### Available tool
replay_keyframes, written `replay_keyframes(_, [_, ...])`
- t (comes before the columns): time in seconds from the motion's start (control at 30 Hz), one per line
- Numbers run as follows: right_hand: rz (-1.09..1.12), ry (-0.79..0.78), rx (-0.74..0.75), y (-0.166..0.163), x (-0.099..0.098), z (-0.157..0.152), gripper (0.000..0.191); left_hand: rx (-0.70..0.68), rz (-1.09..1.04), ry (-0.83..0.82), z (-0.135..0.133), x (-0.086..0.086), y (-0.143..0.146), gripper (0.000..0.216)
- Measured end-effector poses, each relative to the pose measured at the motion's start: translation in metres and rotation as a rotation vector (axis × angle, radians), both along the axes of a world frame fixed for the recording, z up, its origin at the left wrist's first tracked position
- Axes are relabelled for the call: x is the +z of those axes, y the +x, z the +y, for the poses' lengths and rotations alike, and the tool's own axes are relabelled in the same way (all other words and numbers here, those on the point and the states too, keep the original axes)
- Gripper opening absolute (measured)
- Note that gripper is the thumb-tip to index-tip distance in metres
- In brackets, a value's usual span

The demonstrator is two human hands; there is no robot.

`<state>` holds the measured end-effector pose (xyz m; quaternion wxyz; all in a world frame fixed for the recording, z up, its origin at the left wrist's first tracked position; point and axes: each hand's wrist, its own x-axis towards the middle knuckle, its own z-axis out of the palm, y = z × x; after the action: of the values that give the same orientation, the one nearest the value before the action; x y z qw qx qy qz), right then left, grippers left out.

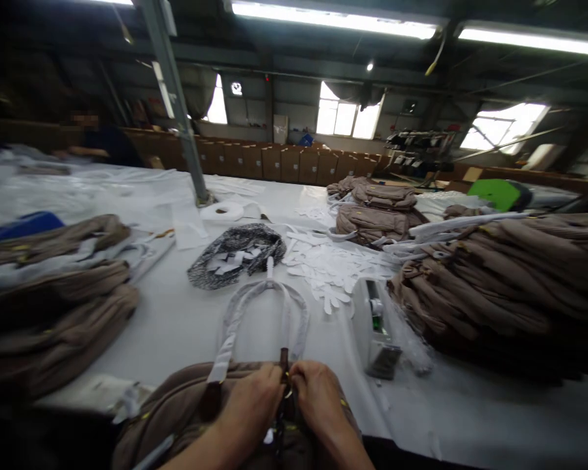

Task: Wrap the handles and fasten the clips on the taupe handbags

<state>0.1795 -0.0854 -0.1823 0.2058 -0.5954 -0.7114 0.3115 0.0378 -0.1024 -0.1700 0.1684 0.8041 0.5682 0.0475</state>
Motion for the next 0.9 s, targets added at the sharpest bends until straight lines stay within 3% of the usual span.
replay_keyframes(0.23, [-0.039, -0.04, 0.123, 0.01, -0.02, 0.01, 0.028, -0.103, 0.01, -0.016, 0.002, 0.004, 0.004, 0.023])
replay_keyframes(0.43, [-0.041, -0.038, 0.158, 0.017, -0.024, 0.01, 0.028, -0.005, -0.109, 0.027, -0.003, -0.001, 0.0, 0.022])
replay_keyframes(0.57, [0.12, 0.06, 0.059, 0.014, -0.014, 0.003, 0.026, 0.116, -0.261, 0.002, 0.003, 0.0, -0.012, 0.022])
replay_keyframes(0.67, [0.258, 0.17, 0.113, 0.004, 0.001, -0.007, 0.023, 0.116, -0.402, -0.047, 0.007, 0.004, -0.024, 0.021])
replay_keyframes(0.77, [0.348, 0.146, 0.163, -0.007, 0.012, -0.012, 0.02, 0.088, -0.512, -0.095, 0.009, 0.008, -0.033, 0.023])
replay_keyframes(0.9, [0.352, 0.089, 0.091, -0.012, 0.01, -0.013, 0.018, 0.017, -0.573, -0.171, 0.008, 0.012, -0.046, 0.023])
